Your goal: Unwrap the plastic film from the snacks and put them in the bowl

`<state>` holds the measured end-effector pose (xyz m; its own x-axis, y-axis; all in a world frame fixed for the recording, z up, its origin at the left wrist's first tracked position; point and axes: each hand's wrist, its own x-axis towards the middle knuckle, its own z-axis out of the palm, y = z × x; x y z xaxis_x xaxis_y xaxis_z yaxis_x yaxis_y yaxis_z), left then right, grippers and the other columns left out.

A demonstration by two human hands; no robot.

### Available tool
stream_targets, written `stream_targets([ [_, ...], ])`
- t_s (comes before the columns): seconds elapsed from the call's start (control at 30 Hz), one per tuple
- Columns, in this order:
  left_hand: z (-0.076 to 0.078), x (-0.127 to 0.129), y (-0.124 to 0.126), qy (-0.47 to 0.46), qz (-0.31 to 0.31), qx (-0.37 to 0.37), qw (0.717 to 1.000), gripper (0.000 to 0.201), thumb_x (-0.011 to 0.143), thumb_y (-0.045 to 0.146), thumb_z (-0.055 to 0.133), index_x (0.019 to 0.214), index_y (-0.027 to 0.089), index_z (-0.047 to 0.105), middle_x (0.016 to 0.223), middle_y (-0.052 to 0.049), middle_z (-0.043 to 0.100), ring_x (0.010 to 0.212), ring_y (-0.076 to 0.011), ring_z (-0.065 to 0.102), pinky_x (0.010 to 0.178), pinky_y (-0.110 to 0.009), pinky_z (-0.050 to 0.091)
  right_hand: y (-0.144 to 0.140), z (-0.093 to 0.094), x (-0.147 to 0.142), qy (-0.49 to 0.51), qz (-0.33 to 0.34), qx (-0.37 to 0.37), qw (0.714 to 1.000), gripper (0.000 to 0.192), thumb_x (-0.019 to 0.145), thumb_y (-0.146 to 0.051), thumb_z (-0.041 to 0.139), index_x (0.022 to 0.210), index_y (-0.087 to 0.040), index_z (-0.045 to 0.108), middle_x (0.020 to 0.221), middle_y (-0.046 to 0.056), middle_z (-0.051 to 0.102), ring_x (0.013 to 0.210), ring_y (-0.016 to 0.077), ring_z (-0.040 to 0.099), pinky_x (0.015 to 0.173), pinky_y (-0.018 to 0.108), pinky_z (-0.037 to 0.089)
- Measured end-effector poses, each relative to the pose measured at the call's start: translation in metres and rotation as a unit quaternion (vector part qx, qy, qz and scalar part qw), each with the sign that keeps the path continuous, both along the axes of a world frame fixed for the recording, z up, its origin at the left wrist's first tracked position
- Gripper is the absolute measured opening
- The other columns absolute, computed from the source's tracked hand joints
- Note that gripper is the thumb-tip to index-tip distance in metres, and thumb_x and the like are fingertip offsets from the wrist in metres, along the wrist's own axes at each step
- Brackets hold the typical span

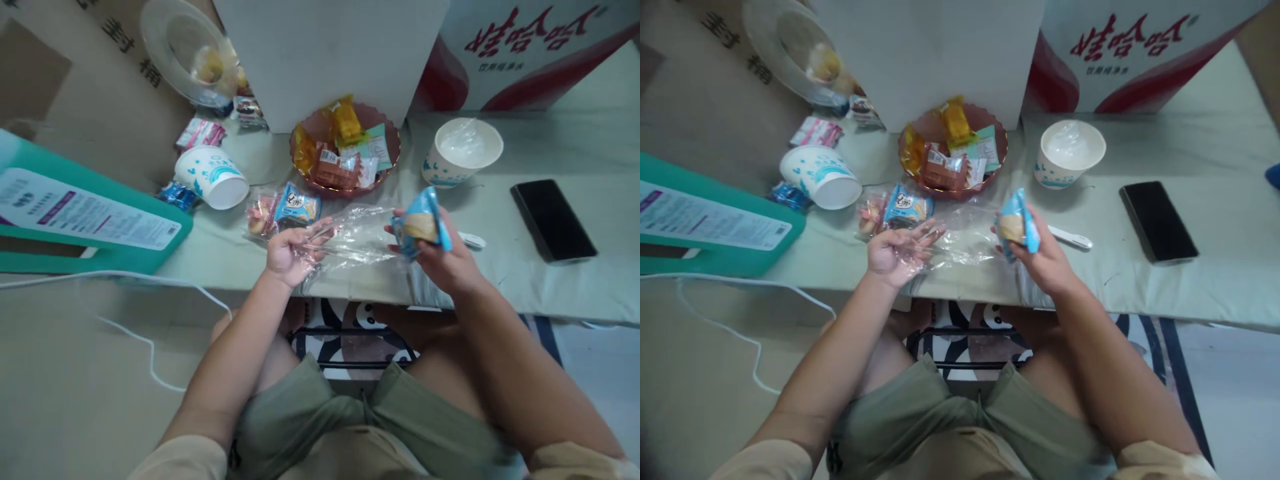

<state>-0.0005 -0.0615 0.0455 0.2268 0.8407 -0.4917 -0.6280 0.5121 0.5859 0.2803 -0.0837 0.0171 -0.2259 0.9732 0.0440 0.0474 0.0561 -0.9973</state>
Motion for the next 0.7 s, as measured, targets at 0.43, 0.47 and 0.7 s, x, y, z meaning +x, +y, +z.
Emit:
stream_targets([
  [0.43, -0.001, -0.003, 0.012, 0.091, 0.041, -0.065, 0.993, 0.009, 0.046, 0.016, 0.054, 0.055, 0.015, 0.054, 0.059, -0.001, 0.059, 0.048, -0.0058, 0.046, 0.034, -0.014, 0.02, 0.092, 0.131, -0.069, -0.37, -0.158, 0.122, 0.907, 0.067, 0.085, -0.041, 0.072, 0.148, -0.03, 0.051, 0.143, 0.008, 0.063, 0.135, 0.0375, 0.058, 0.116, 0.062, 0.043],
  [0.47, -0.002, -0.002, 0.011, 0.098, 0.034, -0.062, 0.993, 0.009, 0.046, 0.017, 0.055, 0.056, 0.015, 0.055, 0.059, -0.001, 0.06, 0.047, -0.0055, 0.044, 0.034, -0.014, 0.02, 0.101, 0.14, -0.079, -0.417, -0.147, 0.096, 0.892, 0.072, 0.085, -0.042, 0.073, 0.151, -0.029, 0.048, 0.146, 0.008, 0.062, 0.138, 0.0374, 0.056, 0.119, 0.062, 0.04],
  [0.7, -0.008, -0.007, 0.002, 0.162, -0.007, 0.016, 0.987, 0.014, 0.049, 0.027, 0.06, 0.054, 0.015, 0.062, 0.072, -0.007, 0.068, 0.06, -0.0097, 0.054, 0.038, -0.017, 0.021, 0.025, 0.102, -0.079, -0.39, -0.069, 0.196, 0.897, 0.032, 0.091, -0.041, 0.061, 0.115, -0.02, 0.068, 0.112, 0.012, 0.077, 0.097, 0.0288, 0.075, 0.088, 0.047, 0.061],
])
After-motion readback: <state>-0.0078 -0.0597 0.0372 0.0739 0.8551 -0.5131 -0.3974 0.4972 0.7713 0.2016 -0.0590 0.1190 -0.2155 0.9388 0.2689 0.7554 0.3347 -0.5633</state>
